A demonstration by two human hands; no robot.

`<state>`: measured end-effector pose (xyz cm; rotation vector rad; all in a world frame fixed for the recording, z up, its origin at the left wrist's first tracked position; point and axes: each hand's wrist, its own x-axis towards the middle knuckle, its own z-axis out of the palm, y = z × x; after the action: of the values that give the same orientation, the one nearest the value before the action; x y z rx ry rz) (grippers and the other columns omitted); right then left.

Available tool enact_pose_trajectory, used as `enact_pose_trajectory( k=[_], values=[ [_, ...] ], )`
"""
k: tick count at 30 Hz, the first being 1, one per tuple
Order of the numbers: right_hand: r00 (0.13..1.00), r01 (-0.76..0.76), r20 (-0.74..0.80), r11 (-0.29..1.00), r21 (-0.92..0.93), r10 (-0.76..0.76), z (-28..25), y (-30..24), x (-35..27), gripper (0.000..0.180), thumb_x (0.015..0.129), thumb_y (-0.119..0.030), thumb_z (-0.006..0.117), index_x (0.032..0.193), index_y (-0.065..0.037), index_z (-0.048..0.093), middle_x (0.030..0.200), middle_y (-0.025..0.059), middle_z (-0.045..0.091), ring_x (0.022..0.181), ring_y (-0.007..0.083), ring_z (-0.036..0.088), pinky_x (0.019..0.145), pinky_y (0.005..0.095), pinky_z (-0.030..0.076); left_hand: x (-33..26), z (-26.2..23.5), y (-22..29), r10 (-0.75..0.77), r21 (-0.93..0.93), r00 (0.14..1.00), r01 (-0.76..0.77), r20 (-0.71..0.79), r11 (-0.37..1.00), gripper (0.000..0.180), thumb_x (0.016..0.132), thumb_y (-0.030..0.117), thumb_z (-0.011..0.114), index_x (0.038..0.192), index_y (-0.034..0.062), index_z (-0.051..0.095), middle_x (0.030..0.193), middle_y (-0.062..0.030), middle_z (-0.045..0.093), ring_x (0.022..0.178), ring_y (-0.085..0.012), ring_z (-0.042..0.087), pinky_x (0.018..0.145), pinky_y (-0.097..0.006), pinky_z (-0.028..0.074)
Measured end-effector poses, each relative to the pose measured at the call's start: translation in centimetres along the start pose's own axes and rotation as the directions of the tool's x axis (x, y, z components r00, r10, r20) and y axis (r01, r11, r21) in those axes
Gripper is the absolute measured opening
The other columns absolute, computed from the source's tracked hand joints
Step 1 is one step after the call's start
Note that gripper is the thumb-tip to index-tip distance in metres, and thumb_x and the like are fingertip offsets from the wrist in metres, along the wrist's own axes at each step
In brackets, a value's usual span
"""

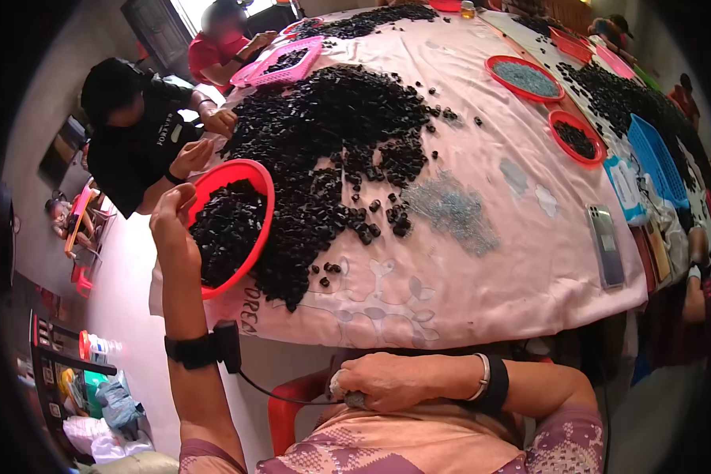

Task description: Assembling small plastic parts by inserting decorative stones into black housings.

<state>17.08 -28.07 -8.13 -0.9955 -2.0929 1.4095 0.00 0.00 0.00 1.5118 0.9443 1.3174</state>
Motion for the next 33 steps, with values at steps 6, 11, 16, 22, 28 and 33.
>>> enact_pose_trajectory(
  k=[6,11,16,22,28,33],
  values=[
    [0.991,-0.130,-0.008,0.948,-0.290,0.133,-1.0,0.0,-1.8,0.025,0.075,-0.006,0.058,0.100,-0.002,0.061,0.092,0.0172,0.058,0.093,0.0348,0.058,0.080,0.0403,0.048,-12.0,8.3,4.7,-0.017,-0.212,0.912,0.114,0.410,0.971,0.022,0.097,0.016,0.049,0.091,-0.0009,0.061,0.085,-0.0094,0.064,0.077,-0.0148,0.061,0.068,-0.028,0.051],
    [0.975,-0.151,-0.185,0.979,-0.141,0.123,-2.9,-1.3,-6.0,0.019,0.083,-0.012,0.058,0.099,-0.002,0.061,0.093,0.0178,0.061,0.087,0.0345,0.061,0.075,0.0398,0.049,-18.6,11.3,-0.6,-0.494,-0.065,0.446,0.787,0.746,0.613,0.023,0.096,0.024,0.052,0.088,0.0037,0.061,0.079,-0.0049,0.061,0.063,-0.0096,0.057,0.055,-0.021,0.045],
    [0.677,-0.330,-0.732,0.921,-0.206,0.078,-7.0,-0.6,-7.4,0.016,0.085,-0.007,0.063,0.100,-0.002,0.062,0.075,0.0145,0.062,0.066,0.0262,0.061,0.061,0.0333,0.049,-20.3,11.0,-2.8,-0.526,-0.085,0.417,0.836,0.741,0.542,0.023,0.097,0.024,0.052,0.092,0.0039,0.059,0.079,-0.0047,0.061,0.058,-0.0092,0.056,0.051,-0.020,0.044],
    [0.479,-0.566,-0.874,0.791,-0.232,0.087,-12.1,3.3,-3.9,0.023,0.083,-0.016,0.063,0.102,-0.003,0.062,0.086,0.0173,0.062,0.079,0.0325,0.063,0.071,0.0401,0.050,-19.8,10.7,-3.5,-0.461,-0.033,0.399,0.783,0.793,0.621,0.023,0.097,0.025,0.053,0.092,0.0033,0.058,0.080,-0.0051,0.061,0.057,-0.0093,0.058,0.049,-0.020,0.044],
    [0.564,-0.731,-0.813,0.546,-0.410,0.144,-12.9,4.9,-1.6,0.028,0.075,-0.015,0.064,0.102,-0.007,0.061,0.097,0.0167,0.058,0.091,0.0347,0.061,0.079,0.0436,0.050,-19.5,10.7,-3.3,-0.435,-0.012,0.363,0.779,0.824,0.627,0.022,0.097,0.025,0.053,0.093,0.0034,0.058,0.082,-0.0047,0.060,0.058,-0.0086,0.058,0.050,-0.019,0.045],
    [0.540,-0.551,-0.840,0.733,-0.399,-0.051,-10.9,4.2,-2.8,0.030,0.074,-0.008,0.072,0.101,-0.004,0.060,0.090,0.0123,0.059,0.073,0.0238,0.063,0.065,0.0341,0.051,-19.5,10.7,-3.3,-0.483,-0.028,0.372,0.814,0.793,0.581,0.020,0.097,0.024,0.053,0.096,0.0042,0.058,0.082,-0.0041,0.060,0.059,-0.0090,0.058,0.050,-0.019,0.045]
  ],
)
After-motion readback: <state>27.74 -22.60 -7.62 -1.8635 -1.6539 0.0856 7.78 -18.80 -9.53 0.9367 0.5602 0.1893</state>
